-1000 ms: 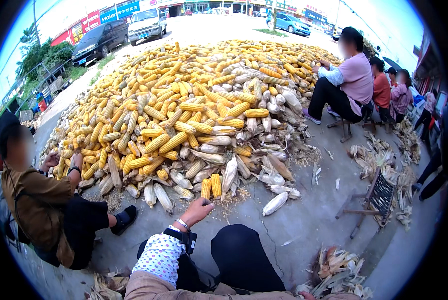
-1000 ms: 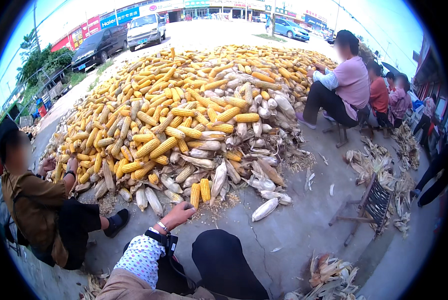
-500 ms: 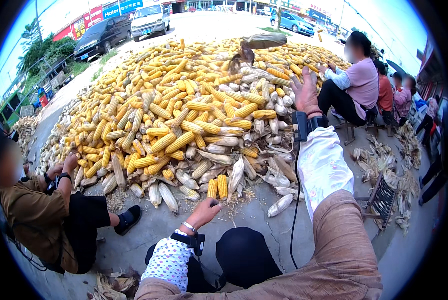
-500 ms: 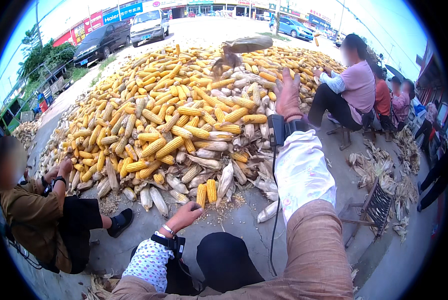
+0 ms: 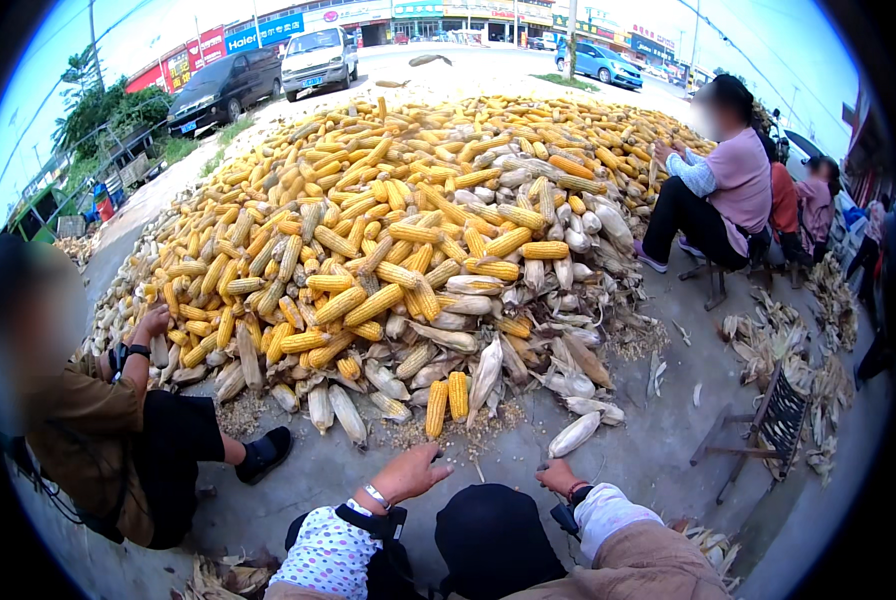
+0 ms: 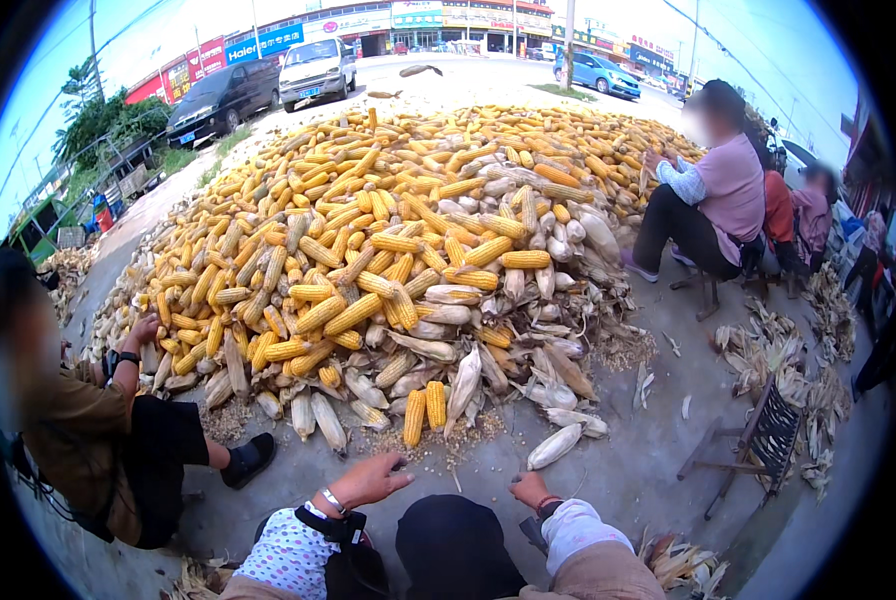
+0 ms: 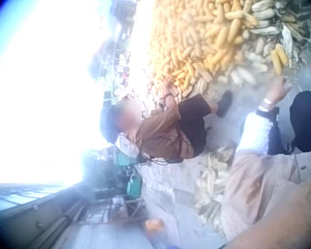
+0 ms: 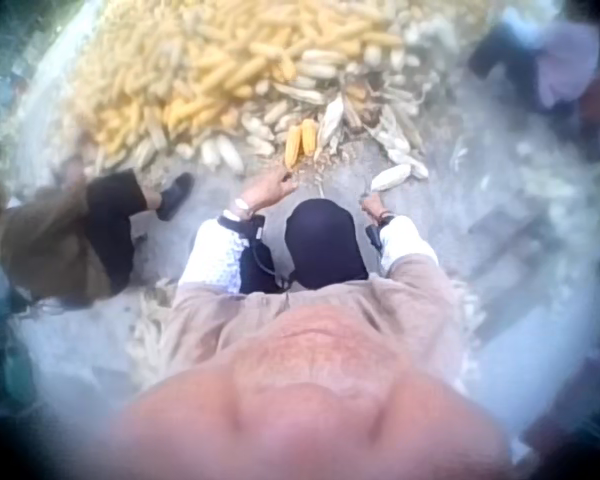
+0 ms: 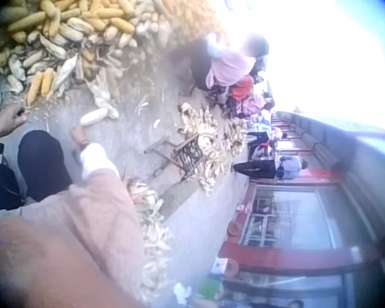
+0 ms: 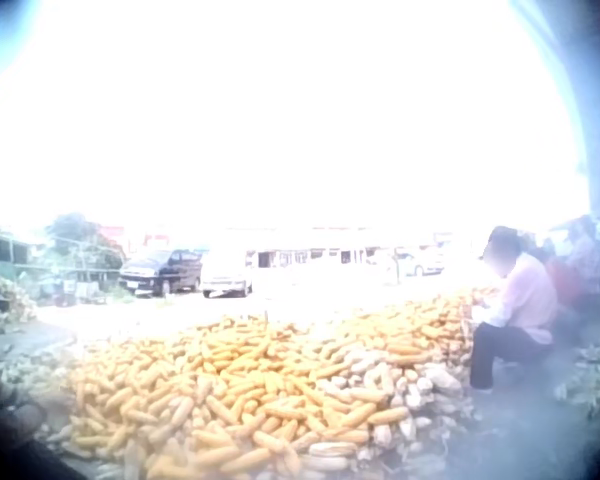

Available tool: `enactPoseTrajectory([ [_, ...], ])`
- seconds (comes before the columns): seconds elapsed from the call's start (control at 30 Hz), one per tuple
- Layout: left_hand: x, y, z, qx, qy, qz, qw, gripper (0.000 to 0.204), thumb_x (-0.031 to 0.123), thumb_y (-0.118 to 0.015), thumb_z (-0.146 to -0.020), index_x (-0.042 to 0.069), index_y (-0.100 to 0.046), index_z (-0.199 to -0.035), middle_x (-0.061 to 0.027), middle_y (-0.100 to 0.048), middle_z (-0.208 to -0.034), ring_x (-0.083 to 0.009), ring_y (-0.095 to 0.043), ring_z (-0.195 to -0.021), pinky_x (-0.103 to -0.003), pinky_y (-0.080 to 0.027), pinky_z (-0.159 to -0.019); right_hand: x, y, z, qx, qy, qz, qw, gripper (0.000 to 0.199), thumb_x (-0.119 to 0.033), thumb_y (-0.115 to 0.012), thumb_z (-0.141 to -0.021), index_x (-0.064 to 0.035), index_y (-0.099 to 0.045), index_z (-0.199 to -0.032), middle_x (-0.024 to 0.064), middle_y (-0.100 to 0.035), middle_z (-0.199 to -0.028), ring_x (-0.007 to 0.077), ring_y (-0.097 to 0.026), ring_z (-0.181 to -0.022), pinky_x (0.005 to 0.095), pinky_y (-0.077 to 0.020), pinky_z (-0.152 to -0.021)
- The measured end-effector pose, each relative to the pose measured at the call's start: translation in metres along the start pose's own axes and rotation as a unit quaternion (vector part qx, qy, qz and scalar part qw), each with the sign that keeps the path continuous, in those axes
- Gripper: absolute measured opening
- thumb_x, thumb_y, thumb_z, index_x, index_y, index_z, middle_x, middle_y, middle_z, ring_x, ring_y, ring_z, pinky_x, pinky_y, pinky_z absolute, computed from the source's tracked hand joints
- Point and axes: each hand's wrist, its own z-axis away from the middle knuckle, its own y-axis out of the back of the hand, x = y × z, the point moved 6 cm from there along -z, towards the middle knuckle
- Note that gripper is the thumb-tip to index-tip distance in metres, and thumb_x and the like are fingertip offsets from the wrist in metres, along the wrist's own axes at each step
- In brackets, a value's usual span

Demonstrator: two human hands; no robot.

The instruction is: The person sits on a low stool and shucks corn cobs by hand, removing the husks and silk. They repeatedly pick up cobs from a large pile, peel them, and toss the cleaned cobs onto a separate pile.

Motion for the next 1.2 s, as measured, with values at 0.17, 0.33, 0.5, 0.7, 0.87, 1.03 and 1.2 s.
enactPoseTrajectory([
  [0.17, 0.001, 0.001, 0.002, -0.007, 0.034, -0.037, 0.999, 0.045, 0.037, -0.058, -0.084, -0.001, -0.054, -0.108, -0.023, -0.058, -0.104, -0.0378, -0.055, -0.098, -0.041, -0.044, -0.084, 0.112, -0.028, 0.021, -0.029, -0.133, 0.099, 0.986, 0.025, -0.019, -0.063, -0.075, -0.0002, -0.066, -0.091, 0.0121, -0.065, -0.07, 0.0192, -0.063, -0.059, 0.0308, -0.0487, -0.049],
  [0.33, 0.009, -0.002, 0.003, 0.013, 0.006, -0.031, 0.999, 0.04, 0.03, -0.061, -0.083, -0.001, -0.053, -0.107, -0.0228, -0.057, -0.1, -0.0396, -0.056, -0.092, -0.043, -0.046, -0.079, 0.15, -0.042, 0.024, 0.023, -0.108, 0.128, 0.986, 0.027, -0.015, -0.062, -0.069, 0.0013, -0.065, -0.09, 0.0186, -0.065, -0.078, 0.0306, -0.065, -0.073, 0.0381, -0.0506, -0.066],
  [0.5, 0.013, -0.003, -0.002, -0.045, 0.043, -0.051, 0.997, 0.04, 0.025, -0.062, -0.083, -0.001, -0.052, -0.111, -0.0217, -0.057, -0.104, -0.0378, -0.056, -0.096, -0.04, -0.045, -0.082, 0.098, -0.033, 0.001, 0.135, -0.043, 0.095, 0.985, 0.048, -0.017, -0.065, -0.072, 0.0021, -0.053, -0.114, 0.0251, -0.056, -0.11, 0.0389, -0.051, -0.107, 0.0409, -0.0419, -0.091],
  [0.7, 0.019, 0.001, -0.005, -0.05, 0.038, -0.052, 0.997, 0.039, 0.02, -0.065, -0.08, -0.001, -0.053, -0.11, -0.0206, -0.057, -0.099, -0.0387, -0.055, -0.09, -0.042, -0.045, -0.078, 0.079, 0.033, -0.057, 0.395, -0.207, -0.09, 0.891, 0.073, -0.027, -0.075, -0.067, 0.011, -0.042, -0.119, 0.0276, -0.051, -0.116, 0.0392, -0.047, -0.113, 0.041, -0.0391, -0.096],
  [0.87, 0.009, -0.001, -0.007, -0.092, 0.09, -0.051, 0.99, 0.039, 0.019, -0.066, -0.08, 0.001, -0.052, -0.112, -0.0199, -0.056, -0.1, -0.039, -0.055, -0.092, -0.041, -0.045, -0.078, 0.113, 0.033, -0.104, 0.385, -0.245, -0.406, 0.791, 0.063, -0.023, -0.079, -0.066, 0.0114, -0.052, -0.111, 0.0226, -0.059, -0.108, 0.0328, -0.06, -0.097, 0.0413, -0.047, -0.084],
  [1.03, 0.009, -0.002, -0.015, -0.115, 0.101, -0.062, 0.986, 0.041, 0.018, -0.067, -0.079, 0.001, -0.052, -0.113, -0.0191, -0.056, -0.102, -0.0387, -0.054, -0.093, -0.04, -0.045, -0.079, 0.112, 0.072, -0.103, 0.278, -0.22, 0.076, 0.932, 0.05, -0.005, -0.072, -0.061, -0.0014, -0.06, -0.11, 0.0169, -0.049, -0.126, 0.0338, -0.048, -0.116, 0.0413, -0.042, -0.091],
  [1.2, 0.002, -0.005, -0.028, -0.136, 0.118, -0.054, 0.982, 0.042, 0.017, -0.067, -0.078, 0.001, -0.051, -0.114, -0.0191, -0.055, -0.106, -0.0387, -0.054, -0.096, -0.04, -0.045, -0.082, 0.092, 0.127, -0.116, 0.218, -0.017, 0.345, 0.913, 0.053, -0.01, -0.071, -0.055, -0.018, -0.065, -0.107, 0.0151, -0.03, -0.141, 0.0379, -0.02, -0.133, 0.0497, -0.0244, -0.105],
])
